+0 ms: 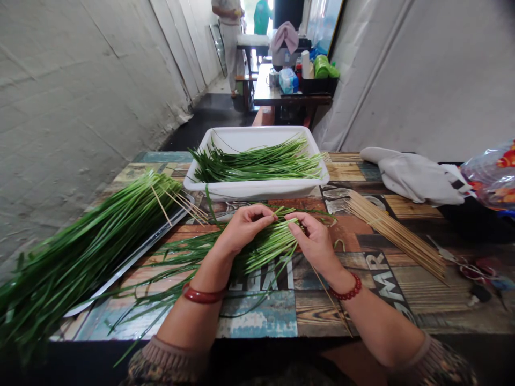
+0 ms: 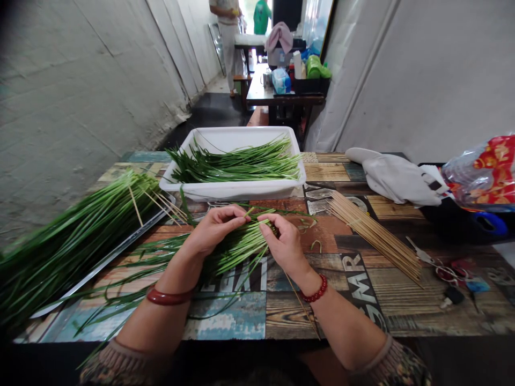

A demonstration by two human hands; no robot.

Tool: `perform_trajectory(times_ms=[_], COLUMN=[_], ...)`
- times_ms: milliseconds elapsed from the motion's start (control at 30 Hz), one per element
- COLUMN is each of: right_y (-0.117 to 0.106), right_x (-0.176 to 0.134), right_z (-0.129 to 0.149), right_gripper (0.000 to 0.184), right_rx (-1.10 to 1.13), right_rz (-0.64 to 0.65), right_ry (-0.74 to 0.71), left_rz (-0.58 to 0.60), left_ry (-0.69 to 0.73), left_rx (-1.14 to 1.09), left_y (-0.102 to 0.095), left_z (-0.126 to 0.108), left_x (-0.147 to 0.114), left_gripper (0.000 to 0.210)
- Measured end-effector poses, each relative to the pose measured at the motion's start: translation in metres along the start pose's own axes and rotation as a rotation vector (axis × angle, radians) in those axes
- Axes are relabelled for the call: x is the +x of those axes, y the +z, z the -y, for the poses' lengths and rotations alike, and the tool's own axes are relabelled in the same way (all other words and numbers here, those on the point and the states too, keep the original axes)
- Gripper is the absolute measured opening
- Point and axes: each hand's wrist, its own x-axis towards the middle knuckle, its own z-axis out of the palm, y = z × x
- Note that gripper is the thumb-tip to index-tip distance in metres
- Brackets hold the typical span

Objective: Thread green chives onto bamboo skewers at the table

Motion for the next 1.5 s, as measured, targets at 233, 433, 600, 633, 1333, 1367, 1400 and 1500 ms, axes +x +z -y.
perform_trajectory(times_ms=[233,433,600,633,1333,1367,1400,1500], right_y=[0.001,0.002,0.004,0.005,0.005,0.005,0.005,0.005], right_x=[0.0,0.0,0.001,0.001,0.0,0.0,0.0,0.0], right_z=[0.002,-0.002,-0.008,-0.009,-0.006,-0.006,-0.007,-0.007], right_gripper=[0.018,0.018,0.018,0.018,0.016,0.016,0.016,0.016], right_rx=[0.007,0.011,0.058,0.07,0.083,0.086,0.088,0.084], right_rz=[0.006,-0.002,-0.027,-0.029,-0.068,-0.066,-0.066,-0.061], right_ry=[-0.034,-0.03,-0.005,0.0,0.019,0.021,0.023,0.026], left_rz=[-0.159,-0.117,-0.108,-0.106,-0.076,-0.076,-0.077,-0.084], left_ry=[0.147,0.083,0.082,0.082,0.111,0.118,0.125,0.136], left_rx=[0.316,0.25,0.221,0.212,0.177,0.189,0.202,0.225], left_y=[0.02,0.02,0.019,0.019,0.019,0.019,0.019,0.019], left_z=[0.006,0.002,0.0,0.0,-0.002,-0.002,-0.003,-0.002], left_x=[0.003,0.001,0.0,0.0,0.0,0.0,0.0,0.0], left_gripper=[0.016,0.011,0.014,0.014,0.014,0.014,0.014,0.014])
